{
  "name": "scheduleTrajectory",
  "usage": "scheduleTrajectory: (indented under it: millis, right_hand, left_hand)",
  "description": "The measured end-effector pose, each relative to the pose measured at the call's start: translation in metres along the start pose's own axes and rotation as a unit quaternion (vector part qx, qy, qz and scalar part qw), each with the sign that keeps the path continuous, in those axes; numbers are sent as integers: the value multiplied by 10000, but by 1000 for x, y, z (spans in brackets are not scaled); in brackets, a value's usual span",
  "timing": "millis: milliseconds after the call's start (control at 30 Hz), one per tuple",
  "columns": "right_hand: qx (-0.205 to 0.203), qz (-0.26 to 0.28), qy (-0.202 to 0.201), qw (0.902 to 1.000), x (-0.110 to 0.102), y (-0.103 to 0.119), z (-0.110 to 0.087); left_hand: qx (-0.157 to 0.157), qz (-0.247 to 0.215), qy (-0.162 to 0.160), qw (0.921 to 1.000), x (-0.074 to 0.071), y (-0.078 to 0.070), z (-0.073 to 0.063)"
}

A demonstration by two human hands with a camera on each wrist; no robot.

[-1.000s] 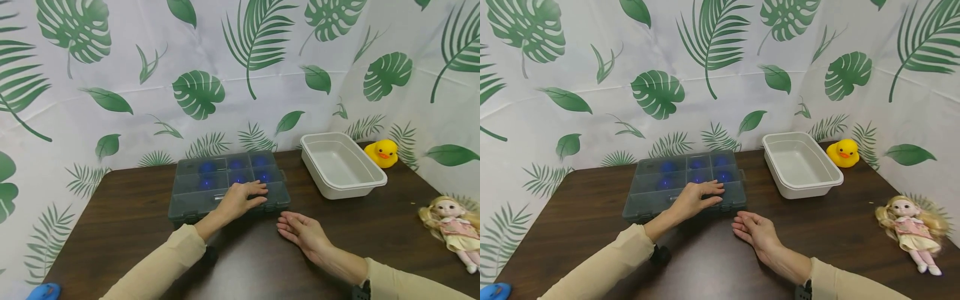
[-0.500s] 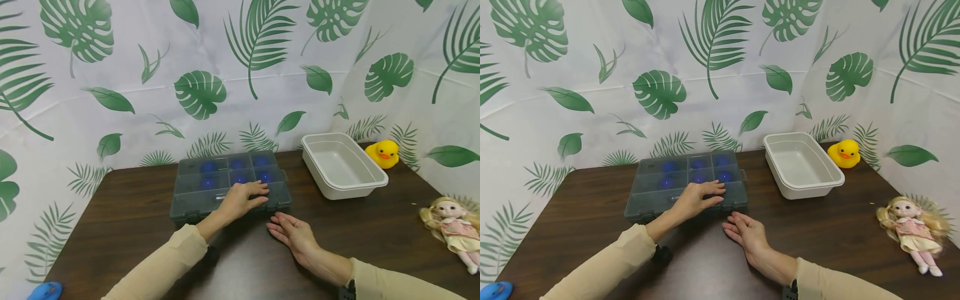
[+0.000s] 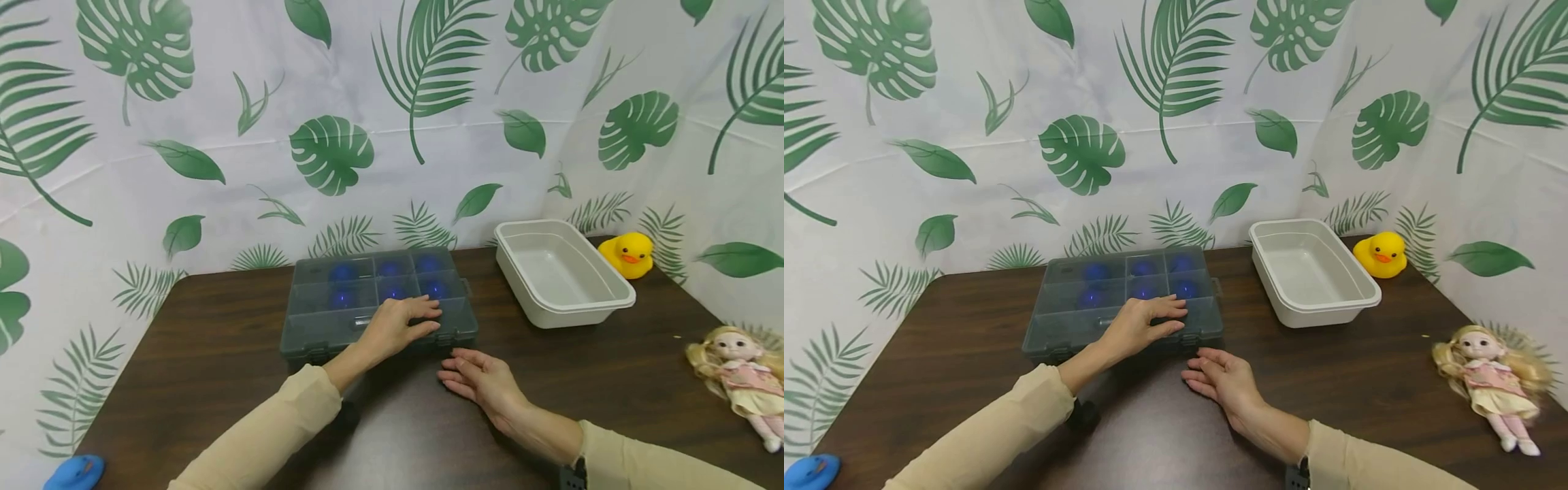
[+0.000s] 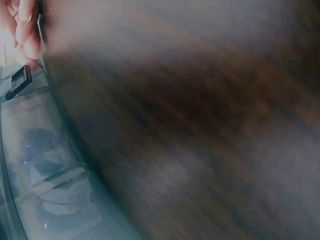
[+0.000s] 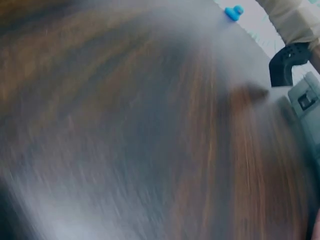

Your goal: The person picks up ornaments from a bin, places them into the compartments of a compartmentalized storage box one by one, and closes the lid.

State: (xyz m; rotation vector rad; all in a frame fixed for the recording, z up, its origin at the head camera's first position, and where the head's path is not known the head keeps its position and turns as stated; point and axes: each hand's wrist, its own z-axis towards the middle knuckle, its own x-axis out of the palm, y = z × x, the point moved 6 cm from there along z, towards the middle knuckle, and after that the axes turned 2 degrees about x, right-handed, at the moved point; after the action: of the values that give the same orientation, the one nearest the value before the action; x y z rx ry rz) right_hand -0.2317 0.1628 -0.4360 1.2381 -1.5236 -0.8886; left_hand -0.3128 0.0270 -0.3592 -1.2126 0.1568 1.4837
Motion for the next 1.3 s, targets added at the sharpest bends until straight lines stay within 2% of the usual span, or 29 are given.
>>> scheduleTrajectory:
  millis: [133, 400, 567, 800, 933, 1033, 1133, 1233, 1300]
  right_hand:
    - [-25, -255, 100, 9996, 0, 0, 2]
    - [-314, -364, -283, 9984, 2, 6, 13]
    - [-73, -167, -518, 9985, 4, 5, 16]
    - [201, 119, -451, 9987, 11, 2, 16]
    - [242, 307, -321, 9987, 22, -6, 13]
    - [225, 251, -78, 9994, 38, -15, 10]
    - [102, 118, 248, 9996, 58, -19, 10]
    - [0, 110, 492, 9987, 77, -20, 11]
    - [-1, 123, 646, 9978, 90, -20, 13]
  left_hand:
    - [-7, -2, 27, 10000, 1, 1, -1]
    - [-39, -81, 18, 10000, 1, 1, 1]
    - [10, -74, 45, 10000, 2, 0, 1]
    - [-88, -61, 103, 9999, 2, 2, 1]
    - [-230, -180, 168, 9994, -1, 4, -5]
    - [-429, -252, 125, 9987, -15, 8, -13]
    - [-599, -121, -122, 9981, -44, 15, -28]
    - [-786, 26, -358, 9963, -74, 25, -50]
    - [-918, 226, -476, 9944, -89, 33, -68]
